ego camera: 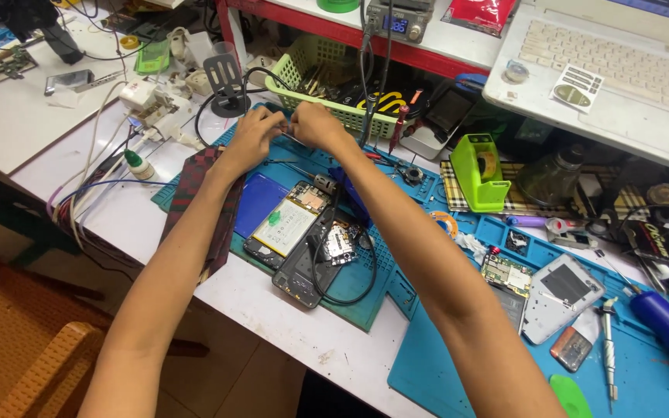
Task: Using a precision screwdriver to screw or unscrew internal components of a mobile phone on a repair bench.
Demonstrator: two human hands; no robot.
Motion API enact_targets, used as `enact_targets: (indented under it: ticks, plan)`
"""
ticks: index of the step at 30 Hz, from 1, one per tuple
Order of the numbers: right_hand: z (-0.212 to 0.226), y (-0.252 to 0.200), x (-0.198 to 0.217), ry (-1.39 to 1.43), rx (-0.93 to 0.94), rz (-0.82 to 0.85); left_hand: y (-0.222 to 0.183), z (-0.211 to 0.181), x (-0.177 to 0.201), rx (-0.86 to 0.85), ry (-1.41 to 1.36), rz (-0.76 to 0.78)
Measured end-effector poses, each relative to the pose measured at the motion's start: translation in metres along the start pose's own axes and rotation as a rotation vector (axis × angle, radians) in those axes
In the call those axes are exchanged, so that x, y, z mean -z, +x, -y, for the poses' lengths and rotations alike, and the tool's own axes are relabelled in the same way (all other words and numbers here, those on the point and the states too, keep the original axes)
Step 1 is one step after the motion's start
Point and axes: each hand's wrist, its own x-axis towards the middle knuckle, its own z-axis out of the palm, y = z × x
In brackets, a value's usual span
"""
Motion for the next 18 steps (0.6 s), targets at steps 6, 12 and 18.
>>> enact_targets:
  ticks: [6,12,18]
  plan:
    - [0.031,-0.044,0.016,0.149,0.282,-0.090,0.008,-0.020,0.025,-0.222,0.304,-0.194]
    - [0.065,-0.092,0.053,-0.035,0.441,-0.243,0.023,-0.042,0.064,-0.425,0.350,-0.419]
    - [0.095,-0.227,0.094,0.263,0.479,-0.445,0.038,-0.167,0.149,-0.529,0.086,-0.453]
